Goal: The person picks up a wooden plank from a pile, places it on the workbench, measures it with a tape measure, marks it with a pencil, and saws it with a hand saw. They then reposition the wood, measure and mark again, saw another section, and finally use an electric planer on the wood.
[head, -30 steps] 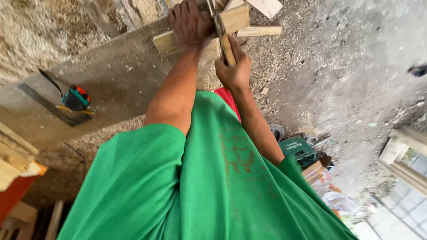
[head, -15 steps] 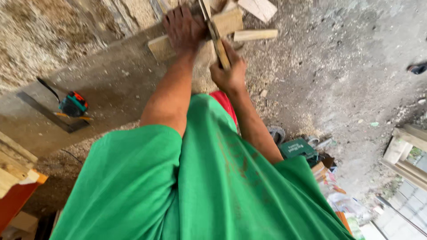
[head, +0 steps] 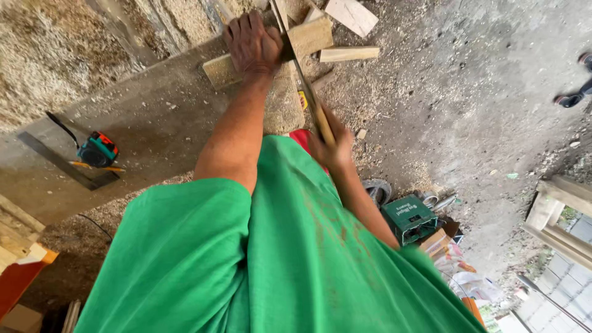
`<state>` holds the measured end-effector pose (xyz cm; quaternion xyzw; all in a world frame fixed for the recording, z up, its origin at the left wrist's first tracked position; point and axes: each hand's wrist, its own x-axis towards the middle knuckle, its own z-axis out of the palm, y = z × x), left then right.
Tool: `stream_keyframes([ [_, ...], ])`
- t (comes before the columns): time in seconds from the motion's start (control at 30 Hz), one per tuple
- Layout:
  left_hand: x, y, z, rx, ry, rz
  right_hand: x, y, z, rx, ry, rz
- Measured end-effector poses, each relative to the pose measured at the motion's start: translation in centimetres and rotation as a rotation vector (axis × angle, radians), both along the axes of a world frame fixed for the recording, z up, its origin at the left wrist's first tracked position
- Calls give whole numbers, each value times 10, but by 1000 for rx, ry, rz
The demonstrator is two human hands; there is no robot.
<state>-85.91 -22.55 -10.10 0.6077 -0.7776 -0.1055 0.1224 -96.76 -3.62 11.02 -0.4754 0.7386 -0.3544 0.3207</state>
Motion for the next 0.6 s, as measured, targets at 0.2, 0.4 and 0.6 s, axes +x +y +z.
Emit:
stream_keyframes([
  [0.2,1,-1,10,250,5,-26,0,-3,-45,-96,20,-1],
  [0.4,-4,-5,24,175,-15,-1,1,158,40,56,197,26],
  [0.6,-5,-4,31,214,39,13,-8,199,-2,336,282,-165],
])
